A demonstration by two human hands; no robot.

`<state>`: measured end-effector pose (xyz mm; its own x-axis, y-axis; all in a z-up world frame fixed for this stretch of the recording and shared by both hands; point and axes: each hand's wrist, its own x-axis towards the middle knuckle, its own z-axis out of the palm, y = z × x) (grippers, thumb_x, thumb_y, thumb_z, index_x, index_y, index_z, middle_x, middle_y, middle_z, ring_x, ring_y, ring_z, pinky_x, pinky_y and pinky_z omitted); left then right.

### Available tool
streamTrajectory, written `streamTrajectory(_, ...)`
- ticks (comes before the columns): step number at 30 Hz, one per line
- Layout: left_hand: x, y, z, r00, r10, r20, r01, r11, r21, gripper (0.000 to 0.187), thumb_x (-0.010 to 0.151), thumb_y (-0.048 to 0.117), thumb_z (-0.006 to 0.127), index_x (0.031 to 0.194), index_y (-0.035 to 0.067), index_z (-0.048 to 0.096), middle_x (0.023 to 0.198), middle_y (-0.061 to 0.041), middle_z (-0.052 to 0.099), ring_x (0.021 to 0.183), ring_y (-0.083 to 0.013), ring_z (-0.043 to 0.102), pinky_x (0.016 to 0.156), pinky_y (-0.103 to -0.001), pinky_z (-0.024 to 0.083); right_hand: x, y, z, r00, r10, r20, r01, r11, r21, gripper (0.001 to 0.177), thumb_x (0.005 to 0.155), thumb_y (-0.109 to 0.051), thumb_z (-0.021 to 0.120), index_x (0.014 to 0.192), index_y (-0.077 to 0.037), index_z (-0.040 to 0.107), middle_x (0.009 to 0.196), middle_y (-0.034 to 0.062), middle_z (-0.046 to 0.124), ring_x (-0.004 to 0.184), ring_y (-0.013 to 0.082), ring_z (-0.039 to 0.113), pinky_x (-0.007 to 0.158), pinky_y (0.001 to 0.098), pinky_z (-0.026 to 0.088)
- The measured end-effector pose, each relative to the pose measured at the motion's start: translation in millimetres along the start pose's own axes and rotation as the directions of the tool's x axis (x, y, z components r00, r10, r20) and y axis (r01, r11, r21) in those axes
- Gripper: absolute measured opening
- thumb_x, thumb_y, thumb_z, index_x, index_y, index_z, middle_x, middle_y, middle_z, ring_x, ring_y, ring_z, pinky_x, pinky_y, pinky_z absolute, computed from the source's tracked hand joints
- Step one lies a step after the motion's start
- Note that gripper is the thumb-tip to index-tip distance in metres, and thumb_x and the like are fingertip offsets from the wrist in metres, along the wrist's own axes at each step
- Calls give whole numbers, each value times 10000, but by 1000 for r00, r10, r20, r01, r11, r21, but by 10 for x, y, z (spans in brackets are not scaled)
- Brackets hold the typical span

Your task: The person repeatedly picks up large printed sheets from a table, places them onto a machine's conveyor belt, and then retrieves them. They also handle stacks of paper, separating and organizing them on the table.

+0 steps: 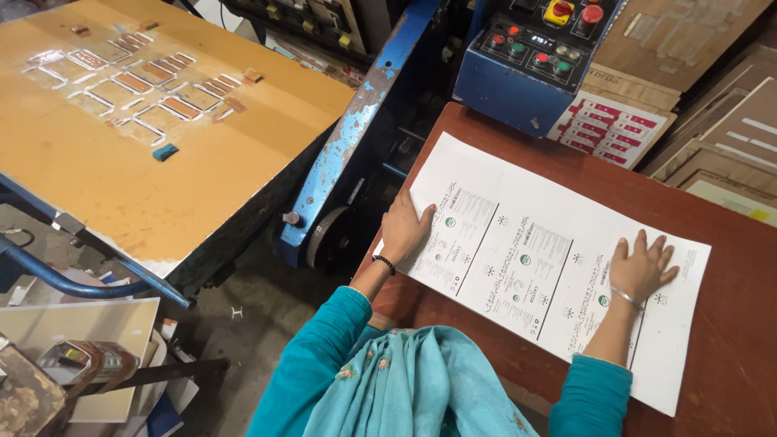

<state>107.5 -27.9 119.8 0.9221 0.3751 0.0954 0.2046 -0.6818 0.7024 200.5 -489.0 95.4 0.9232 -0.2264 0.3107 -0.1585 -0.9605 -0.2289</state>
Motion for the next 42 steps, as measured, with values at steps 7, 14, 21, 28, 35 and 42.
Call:
streamTrajectory(7, -14, 15, -36, 1000, 5, -23, -5, 1000, -9, 739, 890, 445, 706, 1328, -111, 494, 1230, -285, 637, 1068, -394, 669, 881, -500, 529, -11, 7, -71, 991, -35, -130, 46, 996, 81, 398, 1043, -334, 648, 1390, -145, 693, 1594, 176, 510, 1531, 362, 340, 1227, 614, 125)
streamTrajectory(14, -6, 8, -33, 999, -35, 24, 35, 999, -31, 743, 902, 444, 699, 1335, -120, 483, 1193, -297, 648, 1024, -383, 700, 884, -462, 564, -32, -3, -126, 987, -58, -148, 73, 992, 103, 379, 1053, -359, 659, 1366, -149, 704, 1598, 165, 518, 1535, 348, 341, 1230, 585, 121)
streamTrajectory(21, -11, -20, -10, 999, 25, -41, -26, 999, -37, 772, 884, 427, 717, 1349, -135, 466, 1184, -313, 650, 1003, -393, 703, 864, -476, 557, -30, -10, -109, 987, -43, -154, 63, 989, 130, 323, 1046, -332, 684, 1309, -147, 716, 1597, 148, 535, 1537, 335, 346, 1236, 573, 117)
streamTrajectory(28, -4, -11, -12, 1000, -2, -10, 1, 999, -38, 764, 886, 432, 711, 1343, -134, 477, 1186, -312, 651, 999, -388, 711, 873, -471, 561, -37, 29, -95, 983, -62, -171, 88, 986, 144, 317, 1048, -326, 693, 1297, -132, 724, 1597, 160, 541, 1550, 330, 348, 1241, 575, 114)
streamTrajectory(35, 9, -42, 30, 998, 39, -46, -39, 999, -6, 777, 891, 438, 717, 1336, -151, 474, 1175, -323, 645, 1010, -401, 700, 855, -478, 559, -32, 21, -93, 981, -60, -185, 85, 988, 129, 298, 1047, -321, 702, 1284, -141, 729, 1590, 148, 553, 1540, 332, 355, 1241, 568, 114)
streamTrajectory(42, 5, -47, 26, 999, 25, -27, -25, 1000, -9, 761, 899, 443, 705, 1328, -144, 480, 1181, -314, 647, 1016, -397, 701, 849, -477, 565, -36, 21, -83, 978, -67, -196, 95, 986, 136, 287, 1046, -306, 705, 1275, -134, 737, 1582, 149, 561, 1540, 327, 364, 1238, 565, 112)
